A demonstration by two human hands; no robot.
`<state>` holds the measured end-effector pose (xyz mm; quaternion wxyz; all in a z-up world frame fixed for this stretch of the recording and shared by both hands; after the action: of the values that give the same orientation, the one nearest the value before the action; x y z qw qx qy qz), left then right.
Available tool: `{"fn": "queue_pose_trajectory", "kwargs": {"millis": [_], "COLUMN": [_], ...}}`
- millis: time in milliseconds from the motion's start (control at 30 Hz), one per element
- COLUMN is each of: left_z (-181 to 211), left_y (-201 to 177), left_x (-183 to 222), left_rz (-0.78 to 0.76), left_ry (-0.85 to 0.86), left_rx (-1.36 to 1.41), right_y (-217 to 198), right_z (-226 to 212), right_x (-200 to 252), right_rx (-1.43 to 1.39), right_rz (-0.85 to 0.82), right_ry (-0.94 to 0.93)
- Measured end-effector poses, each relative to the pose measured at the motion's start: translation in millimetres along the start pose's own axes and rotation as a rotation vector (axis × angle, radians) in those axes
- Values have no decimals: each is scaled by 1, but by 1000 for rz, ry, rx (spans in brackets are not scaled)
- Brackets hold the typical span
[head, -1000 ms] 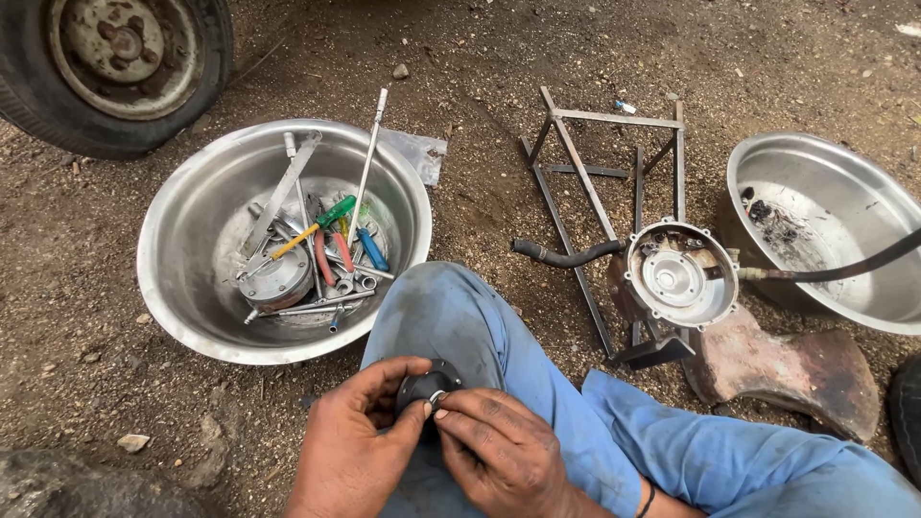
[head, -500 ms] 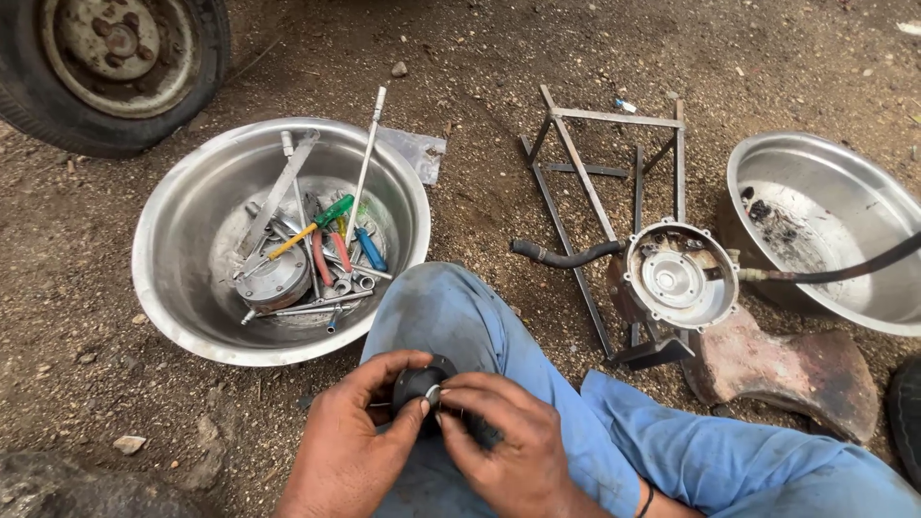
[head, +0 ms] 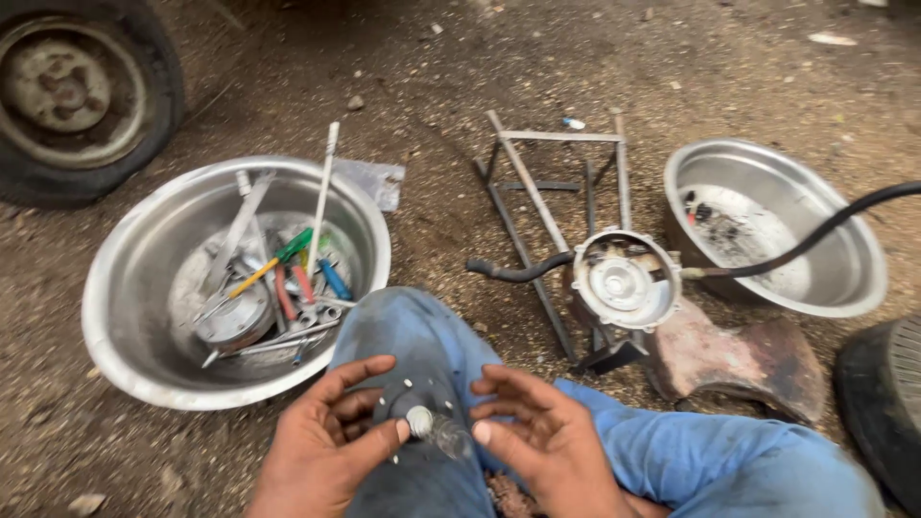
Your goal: The person is assembling and repairing a mechanical engine component, likely a fuel system part.
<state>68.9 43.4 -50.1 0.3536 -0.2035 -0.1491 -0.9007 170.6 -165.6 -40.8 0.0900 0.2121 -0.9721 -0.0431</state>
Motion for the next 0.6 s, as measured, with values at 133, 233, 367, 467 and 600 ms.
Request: {"fn": "queue_pose_trajectory", "kwargs": {"millis": [133,233,367,467,600], "left_z": [0,-6,-2,-6,-23], "left_y": [47,82,115,131,147], "left_x": [1,2,3,2,-8], "left_rz": [-222,-251,-191,-158,-235], "left_ry": [11,-53,56,115,-62], "left_rx": [47,25,-99,-185,-38], "right_y": [-21,-29,-56,-77,-102], "right_z": [12,7,-3,5,6], "right_x": [5,10,2,0,-4], "right_rx": [-239,-333,-158,-162,-195], "right_rz": [21,23,182,301,356], "right_ry": [346,438,178,107,84]}}
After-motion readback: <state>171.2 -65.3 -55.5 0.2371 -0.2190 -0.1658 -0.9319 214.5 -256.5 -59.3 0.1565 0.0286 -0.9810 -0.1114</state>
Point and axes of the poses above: each hand's wrist, its own x-axis away from the middle knuckle, its own y-axis out of the palm, z = x × y, the point moved 7 cm from there along -x, towards the middle knuckle, and after that the axes turned 12 degrees about z, right-handed, at the moved point
